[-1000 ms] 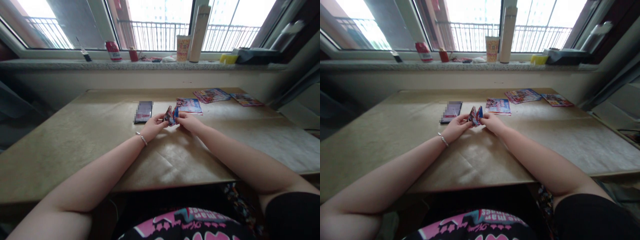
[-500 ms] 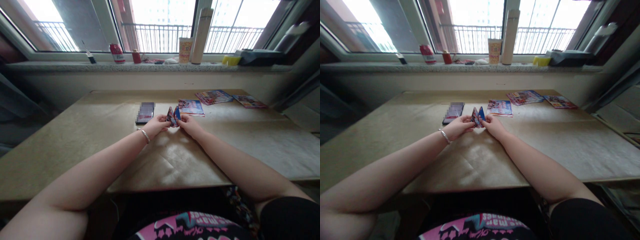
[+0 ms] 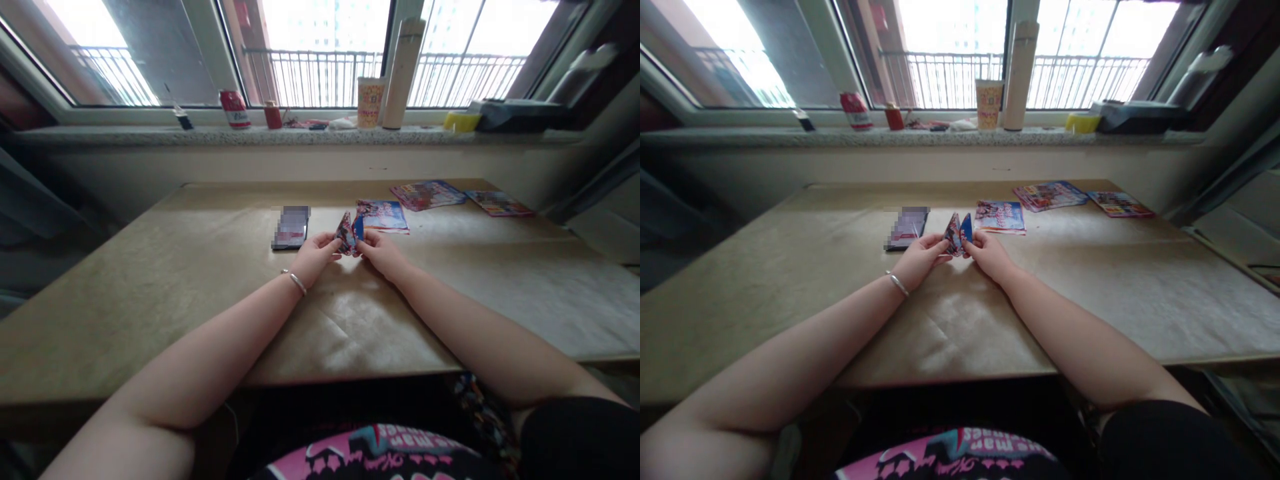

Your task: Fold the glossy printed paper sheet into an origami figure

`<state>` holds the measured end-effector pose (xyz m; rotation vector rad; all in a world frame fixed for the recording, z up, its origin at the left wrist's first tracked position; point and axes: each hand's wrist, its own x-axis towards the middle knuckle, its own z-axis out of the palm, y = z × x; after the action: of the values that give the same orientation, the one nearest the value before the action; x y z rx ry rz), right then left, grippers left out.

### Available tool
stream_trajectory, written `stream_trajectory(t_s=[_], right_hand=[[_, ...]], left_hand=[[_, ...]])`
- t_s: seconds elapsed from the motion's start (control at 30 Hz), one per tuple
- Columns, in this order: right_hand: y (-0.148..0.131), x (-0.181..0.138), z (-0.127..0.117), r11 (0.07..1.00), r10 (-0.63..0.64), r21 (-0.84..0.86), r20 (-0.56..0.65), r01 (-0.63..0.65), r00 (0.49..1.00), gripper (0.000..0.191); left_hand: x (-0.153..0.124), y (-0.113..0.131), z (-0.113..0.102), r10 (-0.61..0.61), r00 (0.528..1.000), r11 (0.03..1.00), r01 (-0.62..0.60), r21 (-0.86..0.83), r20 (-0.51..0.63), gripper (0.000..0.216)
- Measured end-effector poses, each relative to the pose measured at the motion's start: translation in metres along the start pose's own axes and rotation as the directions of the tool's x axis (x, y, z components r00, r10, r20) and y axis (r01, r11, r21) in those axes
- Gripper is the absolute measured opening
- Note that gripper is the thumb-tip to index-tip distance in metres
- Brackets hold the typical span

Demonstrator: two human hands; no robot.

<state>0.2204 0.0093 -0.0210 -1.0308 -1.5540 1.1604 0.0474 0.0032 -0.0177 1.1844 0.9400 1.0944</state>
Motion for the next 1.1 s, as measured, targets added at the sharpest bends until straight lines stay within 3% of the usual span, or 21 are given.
stream_trajectory(t_s=[0.3,0.53,0.73,1.1], right_hand=[[-0.0050,-0.0064,0.0012,0.999,-0.043,0.015,0.017,0.043,0.999,0.043],[-0.0079,-0.0088,-0.0008,0.997,0.026,0.072,-0.021,-0.024,0.999,0.046],[-0.0056,-0.0072,-0.0005,0.985,0.077,0.161,-0.053,-0.067,0.996,0.049],[-0.0018,-0.0066,-0.0042,0.996,0.029,0.086,0.021,-0.031,0.999,0.041]], left_hand=[[-0.0007,-0.0011,-0.0011,0.036,0.998,0.997,-0.040,0.065,0.049,0.033],[-0.0010,-0.0019,0.0002,0.102,0.994,0.989,-0.105,0.101,0.032,0.037],[-0.0031,-0.0015,0.0053,0.071,0.990,0.997,-0.074,0.017,0.122,0.045],[0.0000,-0.0072,0.0011,0.089,0.994,0.995,-0.092,0.045,0.070,0.038]])
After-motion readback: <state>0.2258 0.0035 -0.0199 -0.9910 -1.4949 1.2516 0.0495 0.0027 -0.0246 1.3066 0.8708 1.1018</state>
